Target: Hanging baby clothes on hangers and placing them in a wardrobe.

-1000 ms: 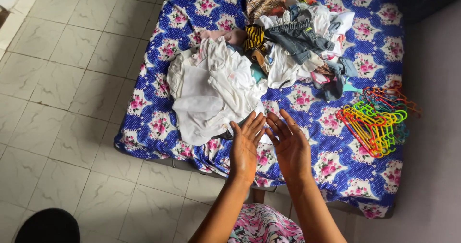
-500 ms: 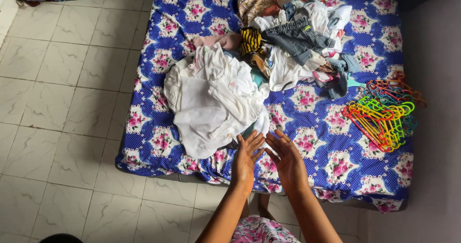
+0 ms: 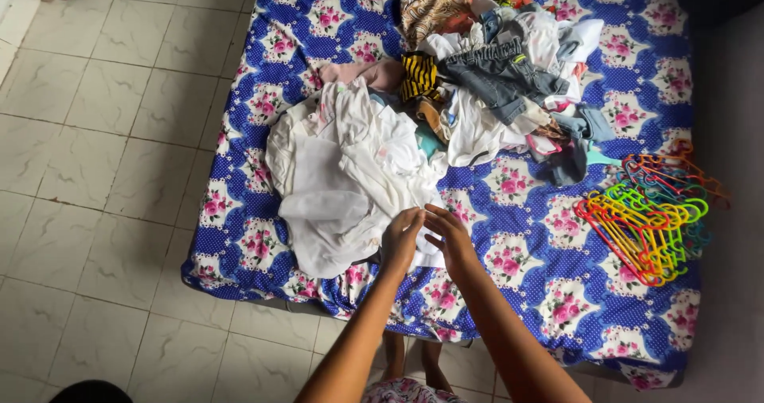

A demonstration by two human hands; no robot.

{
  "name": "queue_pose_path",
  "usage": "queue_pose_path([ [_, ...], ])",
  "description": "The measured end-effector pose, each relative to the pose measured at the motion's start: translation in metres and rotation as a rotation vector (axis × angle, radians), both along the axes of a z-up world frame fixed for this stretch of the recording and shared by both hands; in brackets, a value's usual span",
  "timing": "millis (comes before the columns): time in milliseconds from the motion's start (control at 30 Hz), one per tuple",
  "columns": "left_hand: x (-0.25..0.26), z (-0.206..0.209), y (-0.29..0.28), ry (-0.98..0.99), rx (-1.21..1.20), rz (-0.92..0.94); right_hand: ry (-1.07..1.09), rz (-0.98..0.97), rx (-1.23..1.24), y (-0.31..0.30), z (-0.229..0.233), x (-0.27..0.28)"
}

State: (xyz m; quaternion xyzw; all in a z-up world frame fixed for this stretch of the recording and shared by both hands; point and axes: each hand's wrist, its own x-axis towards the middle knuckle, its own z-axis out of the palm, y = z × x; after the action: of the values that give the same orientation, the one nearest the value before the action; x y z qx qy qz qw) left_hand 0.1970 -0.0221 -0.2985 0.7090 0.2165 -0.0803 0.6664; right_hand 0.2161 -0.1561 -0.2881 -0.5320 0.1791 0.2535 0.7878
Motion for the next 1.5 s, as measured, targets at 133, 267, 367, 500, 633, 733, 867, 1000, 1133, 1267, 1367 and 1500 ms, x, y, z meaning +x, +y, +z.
queue_pose_path([
  [133, 0.032, -0.019, 0.022, -0.185, 0.73, -0.239, 0.054, 0.046, -0.23, 0.006, -0.12, 0.031],
  [267, 0.063, -0.012, 0.035, -0.369, 1.035, -0.375, -0.024, 0.153, -0.721, 0.014, -0.191, 0.043],
  [367, 0.08, -0.029, 0.043, -0.431, 1.151, -0.368, -0.064, 0.218, -0.918, 0.022, -0.179, 0.043],
  [500, 0.09, -0.057, 0.046, -0.286, 1.208, -0.424, 0.021, 0.277, -0.812, 0.036, -0.132, 0.052],
  [633, 0.08, -0.036, 0.052, -0.196, 1.205, -0.469, -0.212, 0.331, -0.861, 0.045, -0.099, 0.052],
  [733, 0.072, -0.013, 0.056, -0.265, 1.178, -0.318, -0.271, 0.166, -0.656, 0.034, -0.085, 0.052],
  [867, 0.061, 0.032, 0.057, -0.43, 1.079, -0.161, -0.308, -0.004, -0.251, 0.014, -0.05, 0.051],
  [1000, 0.057, 0.084, 0.048, -0.542, 0.917, -0.019, -0.314, -0.117, -0.031, -0.005, 0.012, 0.046],
  [1133, 0.057, 0.119, 0.044, -0.678, 0.746, -0.067, -0.334, -0.112, -0.092, -0.016, 0.098, 0.038],
  [1267, 0.055, 0.154, 0.038, -0.65, 0.523, -0.098, -0.406, -0.062, -0.217, -0.033, 0.133, 0.033],
  [1367, 0.055, 0.165, 0.036, -0.641, 0.435, -0.139, -0.402, -0.06, -0.358, -0.047, 0.141, 0.025],
  [1500, 0.058, 0.162, 0.033, -0.517, 0.186, -0.159, -0.356, -0.166, -0.362, -0.057, 0.156, 0.017],
])
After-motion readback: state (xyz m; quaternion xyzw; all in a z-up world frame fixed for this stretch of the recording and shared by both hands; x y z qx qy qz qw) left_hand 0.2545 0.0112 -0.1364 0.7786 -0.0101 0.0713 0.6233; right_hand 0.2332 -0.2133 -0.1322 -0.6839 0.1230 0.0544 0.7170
